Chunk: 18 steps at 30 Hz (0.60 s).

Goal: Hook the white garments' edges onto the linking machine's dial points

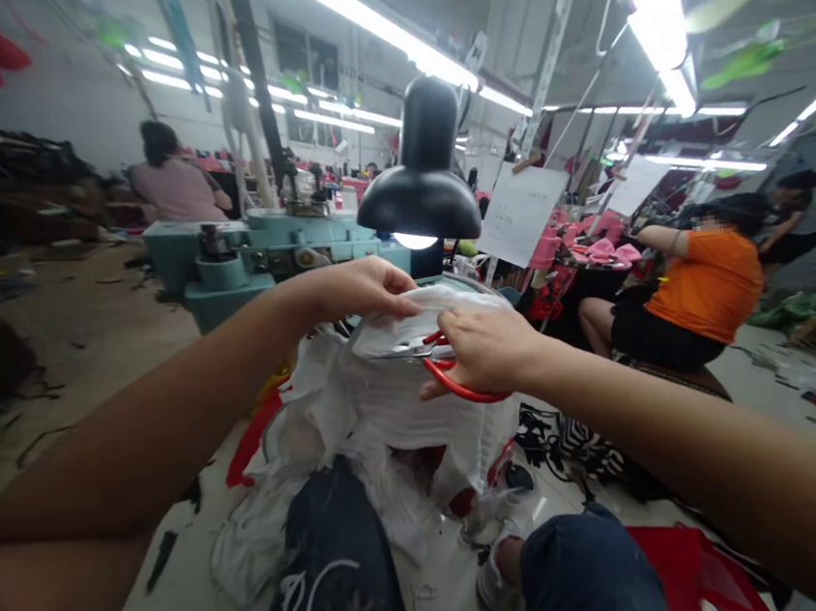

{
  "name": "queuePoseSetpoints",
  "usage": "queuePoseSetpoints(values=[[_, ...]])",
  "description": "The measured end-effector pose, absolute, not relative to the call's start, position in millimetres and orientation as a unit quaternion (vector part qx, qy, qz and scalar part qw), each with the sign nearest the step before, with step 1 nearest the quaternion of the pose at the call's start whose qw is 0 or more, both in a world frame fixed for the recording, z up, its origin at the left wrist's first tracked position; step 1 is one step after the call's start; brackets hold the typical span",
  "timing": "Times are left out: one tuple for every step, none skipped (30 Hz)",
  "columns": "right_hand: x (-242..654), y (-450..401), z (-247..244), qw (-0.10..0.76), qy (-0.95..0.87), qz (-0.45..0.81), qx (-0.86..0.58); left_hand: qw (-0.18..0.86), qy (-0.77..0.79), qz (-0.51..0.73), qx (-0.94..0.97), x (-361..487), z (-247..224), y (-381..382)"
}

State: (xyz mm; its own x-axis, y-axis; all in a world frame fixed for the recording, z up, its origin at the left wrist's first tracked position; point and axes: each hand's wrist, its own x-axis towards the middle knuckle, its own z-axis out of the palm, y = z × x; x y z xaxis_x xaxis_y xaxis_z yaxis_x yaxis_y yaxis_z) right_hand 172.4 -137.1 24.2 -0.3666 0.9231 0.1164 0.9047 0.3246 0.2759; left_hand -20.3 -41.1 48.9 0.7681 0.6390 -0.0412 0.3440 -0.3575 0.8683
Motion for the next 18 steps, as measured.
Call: queuePoseSetpoints(values=[[169, -137, 25, 0.035, 0.810, 0.154, 0.564, 0.475, 0.300, 0.163, 0.811, -21, 49, -40], [166, -137, 26, 0.040, 0.806, 0.160, 0.568, 0.472, 0.297, 0.174, 0.811, -21, 49, -39], [165, -137, 27, 0.047, 0.802, 0.163, 0.573, 0.470, 0.293, 0.184, 0.812, -22, 48, -38], [165, -137, 28, 0.054, 0.797, 0.161, 0.579, 0.471, 0.287, 0.191, 0.812, -24, 48, -38], [166, -136, 28, 0.061, 0.795, 0.156, 0.583, 0.473, 0.282, 0.200, 0.811, -26, 48, -38], [168, -135, 29, 0.065, 0.795, 0.149, 0.584, 0.476, 0.278, 0.209, 0.808, -28, 48, -39], [169, -134, 29, 0.067, 0.796, 0.141, 0.585, 0.479, 0.277, 0.218, 0.804, -30, 47, -39], [169, -132, 29, 0.066, 0.796, 0.135, 0.587, 0.481, 0.278, 0.230, 0.799, -31, 47, -40], [167, -131, 28, 0.062, 0.797, 0.127, 0.588, 0.483, 0.281, 0.243, 0.793, -31, 47, -40], [163, -129, 28, 0.056, 0.799, 0.120, 0.587, 0.482, 0.286, 0.257, 0.787, -30, 47, -40], [157, -128, 27, 0.048, 0.801, 0.114, 0.585, 0.475, 0.290, 0.272, 0.785, -28, 47, -40], [150, -127, 25, 0.036, 0.803, 0.113, 0.584, 0.462, 0.291, 0.284, 0.788, -27, 47, -41], [143, -126, 25, 0.023, 0.804, 0.117, 0.583, 0.446, 0.291, 0.296, 0.793, -26, 46, -42], [136, -125, 24, 0.012, 0.803, 0.123, 0.583, 0.429, 0.291, 0.308, 0.798, -27, 46, -45], [130, -124, 24, 0.004, 0.802, 0.129, 0.584, 0.407, 0.290, 0.327, 0.802, -29, 45, -49], [127, -122, 24, -0.004, 0.798, 0.132, 0.588, 0.378, 0.290, 0.356, 0.804, -33, 43, -56], [128, -118, 25, -0.012, 0.794, 0.126, 0.594, 0.345, 0.295, 0.391, 0.801, -40, 40, -64], [132, -113, 27, -0.021, 0.791, 0.113, 0.602, 0.298, 0.302, 0.437, 0.793, -48, 35, -74]])
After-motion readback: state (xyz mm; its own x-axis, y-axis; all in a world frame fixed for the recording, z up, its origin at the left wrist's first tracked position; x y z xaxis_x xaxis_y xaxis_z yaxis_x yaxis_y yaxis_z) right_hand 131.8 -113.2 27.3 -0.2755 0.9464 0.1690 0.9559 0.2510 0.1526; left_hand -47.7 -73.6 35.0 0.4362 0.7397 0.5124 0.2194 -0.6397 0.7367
